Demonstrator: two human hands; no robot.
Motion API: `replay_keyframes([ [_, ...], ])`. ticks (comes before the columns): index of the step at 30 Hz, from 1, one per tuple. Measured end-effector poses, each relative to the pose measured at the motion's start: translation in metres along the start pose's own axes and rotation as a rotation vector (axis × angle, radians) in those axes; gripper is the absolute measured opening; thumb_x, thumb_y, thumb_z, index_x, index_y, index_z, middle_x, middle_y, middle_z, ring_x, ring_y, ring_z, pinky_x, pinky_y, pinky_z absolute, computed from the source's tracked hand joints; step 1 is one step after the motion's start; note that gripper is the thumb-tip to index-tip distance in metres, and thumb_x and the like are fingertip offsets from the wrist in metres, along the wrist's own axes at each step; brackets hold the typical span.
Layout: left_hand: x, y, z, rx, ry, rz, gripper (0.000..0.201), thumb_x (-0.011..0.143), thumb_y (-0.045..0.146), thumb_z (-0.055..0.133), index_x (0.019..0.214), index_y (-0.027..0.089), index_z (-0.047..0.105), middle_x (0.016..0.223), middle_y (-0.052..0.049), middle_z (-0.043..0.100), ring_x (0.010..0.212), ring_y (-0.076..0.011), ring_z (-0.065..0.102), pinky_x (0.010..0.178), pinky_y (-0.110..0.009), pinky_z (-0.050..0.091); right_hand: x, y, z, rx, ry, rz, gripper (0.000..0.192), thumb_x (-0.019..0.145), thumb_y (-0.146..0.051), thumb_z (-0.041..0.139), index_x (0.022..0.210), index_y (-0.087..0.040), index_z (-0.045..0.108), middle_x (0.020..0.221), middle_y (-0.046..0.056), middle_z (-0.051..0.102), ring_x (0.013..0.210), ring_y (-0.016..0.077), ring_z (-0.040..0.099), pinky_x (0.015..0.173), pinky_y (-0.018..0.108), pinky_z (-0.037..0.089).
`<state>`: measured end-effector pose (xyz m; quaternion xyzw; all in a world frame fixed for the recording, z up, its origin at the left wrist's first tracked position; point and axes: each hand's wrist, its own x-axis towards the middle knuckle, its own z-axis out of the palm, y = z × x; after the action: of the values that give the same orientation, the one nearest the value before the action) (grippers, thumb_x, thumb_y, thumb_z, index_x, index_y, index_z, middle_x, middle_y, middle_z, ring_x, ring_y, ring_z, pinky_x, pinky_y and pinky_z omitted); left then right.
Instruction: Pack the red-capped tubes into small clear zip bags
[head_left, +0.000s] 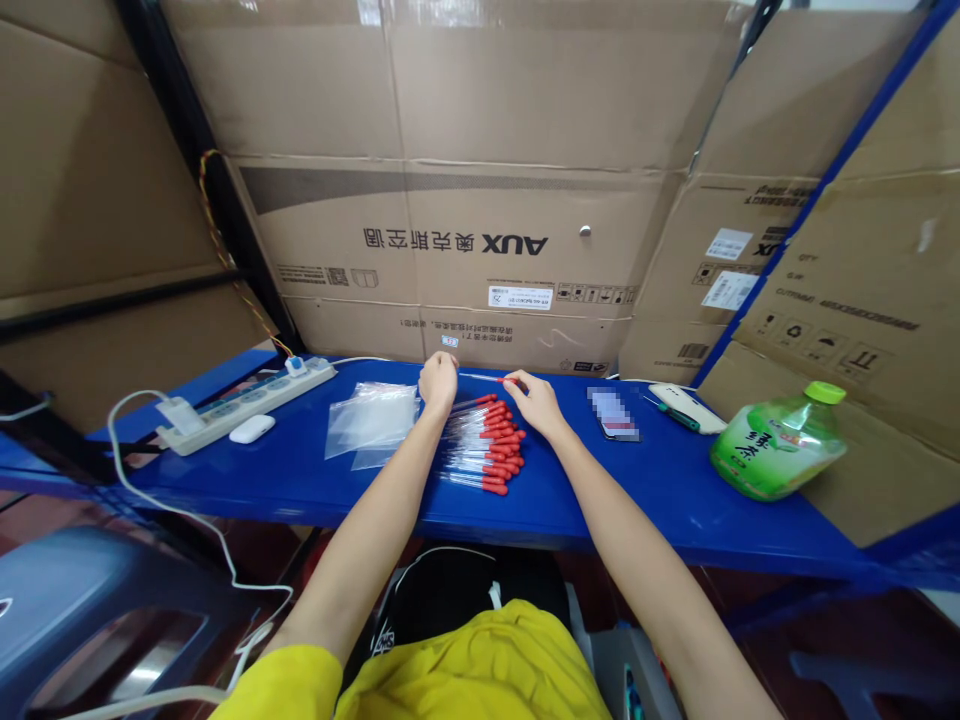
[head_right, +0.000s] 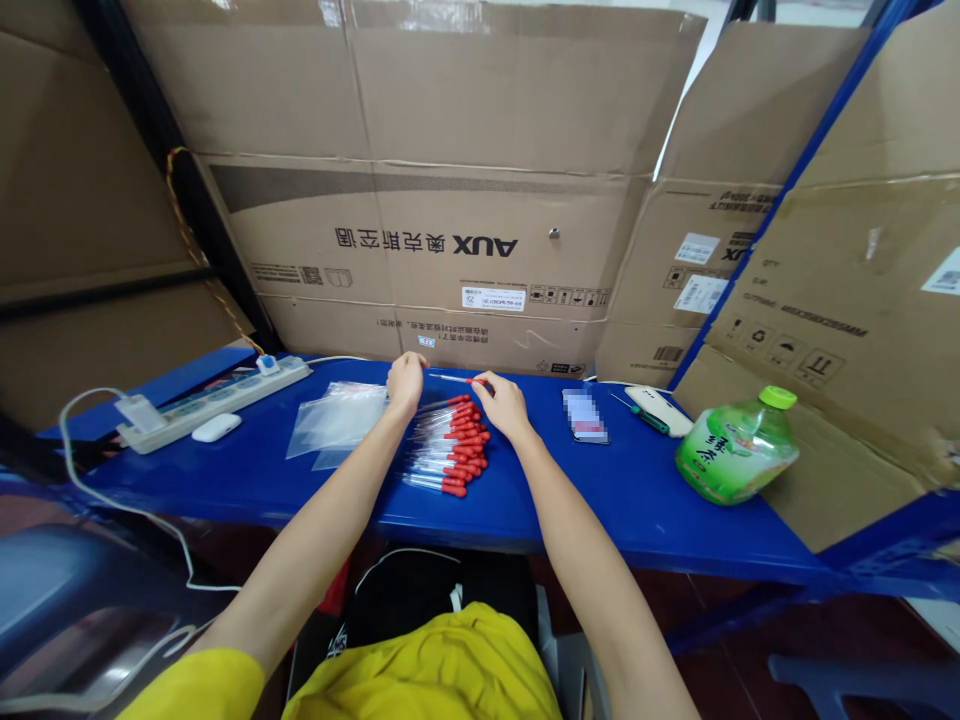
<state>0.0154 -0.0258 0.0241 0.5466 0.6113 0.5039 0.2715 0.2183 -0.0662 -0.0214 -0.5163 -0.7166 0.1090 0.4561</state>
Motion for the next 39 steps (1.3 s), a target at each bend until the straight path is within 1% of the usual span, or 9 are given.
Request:
replay_keyframes([
  [3, 0.000, -0.006, -0.003, 0.226, 0.053, 0.066, 0.030, 0.095, 0.030, 0.039, 0.080, 0.024, 0.065, 0.094, -0.006, 0.076, 0.096, -0.0247, 0.068, 0.079, -0.031, 0.044, 0.002, 0.010, 0.009, 0.089, -0.060, 0.025, 0.025, 0.095, -0.042, 0.056, 0.097, -0.024, 0.073, 0.096, 0.002, 0.077, 0.086, 0.0210, 0.068, 0.081, 0.032, 0.050],
  [7, -0.007, -0.007, 0.005, 0.427, -0.081, 0.206, 0.038, 0.101, 0.035, 0.034, 0.094, 0.023, 0.069, 0.106, -0.011, 0.078, 0.105, -0.0280, 0.071, 0.089, -0.035, 0.048, 0.004, 0.018, 0.020, 0.183, -0.145, 0.065, 0.025, 0.096, -0.040, 0.054, 0.097, -0.023, 0.073, 0.099, 0.003, 0.078, 0.094, 0.0218, 0.069, 0.091, 0.035, 0.052],
  [12, -0.017, -0.012, 0.019, 0.607, -0.351, 0.288, 0.055, 0.106, 0.046, 0.025, 0.111, 0.020, 0.072, 0.118, -0.015, 0.076, 0.113, -0.0308, 0.070, 0.095, -0.040, 0.051, 0.006, 0.020, 0.023, 0.230, -0.168, 0.091, 0.026, 0.097, -0.036, 0.053, 0.100, -0.025, 0.076, 0.109, 0.004, 0.078, 0.107, 0.0235, 0.071, 0.104, 0.040, 0.050],
  [15, -0.020, -0.015, 0.022, 0.667, -0.395, 0.307, 0.060, 0.107, 0.049, 0.022, 0.114, 0.019, 0.073, 0.124, -0.016, 0.074, 0.117, -0.0318, 0.069, 0.099, -0.042, 0.050, 0.005, 0.021, 0.021, 0.285, -0.141, 0.090, 0.030, 0.100, -0.038, 0.051, 0.107, -0.025, 0.076, 0.111, 0.005, 0.078, 0.108, 0.0225, 0.071, 0.104, 0.040, 0.051],
  [20, -0.020, -0.014, 0.020, 0.638, -0.392, 0.349, 0.064, 0.108, 0.048, 0.018, 0.109, 0.018, 0.074, 0.119, -0.015, 0.076, 0.113, -0.0290, 0.071, 0.098, -0.039, 0.051, 0.002, 0.019, 0.018, 0.311, -0.092, 0.118, 0.037, 0.102, -0.044, 0.046, 0.116, -0.023, 0.073, 0.109, 0.006, 0.078, 0.091, 0.0203, 0.071, 0.089, 0.037, 0.057],
  [25, -0.018, -0.014, 0.021, 0.549, -0.382, 0.516, 0.066, 0.109, 0.053, 0.016, 0.121, 0.019, 0.071, 0.131, -0.012, 0.072, 0.126, -0.0264, 0.064, 0.106, -0.037, 0.046, 0.001, 0.011, 0.006, 0.083, 0.005, -0.103, 0.039, 0.105, -0.044, 0.043, 0.128, -0.027, 0.070, 0.132, 0.005, 0.072, 0.124, 0.0245, 0.060, 0.113, 0.044, 0.043],
  [29, -0.019, -0.015, 0.023, 0.473, -0.403, 0.653, 0.060, 0.110, 0.049, 0.018, 0.132, 0.022, 0.066, 0.142, -0.009, 0.066, 0.135, -0.0224, 0.058, 0.114, -0.035, 0.039, 0.000, 0.008, 0.000, -0.007, 0.006, -0.129, 0.044, 0.107, -0.047, 0.039, 0.139, -0.030, 0.063, 0.143, 0.004, 0.065, 0.135, 0.0249, 0.052, 0.119, 0.048, 0.037],
  [34, -0.021, -0.012, 0.021, 0.538, -0.430, 0.596, 0.059, 0.110, 0.046, 0.019, 0.126, 0.018, 0.068, 0.131, -0.014, 0.071, 0.125, -0.0253, 0.064, 0.107, -0.035, 0.044, -0.002, 0.011, 0.001, -0.028, -0.051, -0.086, 0.046, 0.108, -0.050, 0.036, 0.143, -0.032, 0.060, 0.147, 0.003, 0.061, 0.137, 0.0261, 0.050, 0.119, 0.051, 0.036],
  [39, -0.022, -0.009, 0.018, 0.513, -0.411, 0.553, 0.053, 0.110, 0.047, 0.022, 0.130, 0.022, 0.063, 0.133, -0.011, 0.071, 0.124, -0.0252, 0.066, 0.103, -0.034, 0.046, -0.004, 0.015, 0.009, 0.001, -0.108, -0.042, 0.050, 0.108, -0.054, 0.031, 0.144, -0.032, 0.060, 0.146, 0.005, 0.062, 0.137, 0.0251, 0.051, 0.120, 0.051, 0.034],
])
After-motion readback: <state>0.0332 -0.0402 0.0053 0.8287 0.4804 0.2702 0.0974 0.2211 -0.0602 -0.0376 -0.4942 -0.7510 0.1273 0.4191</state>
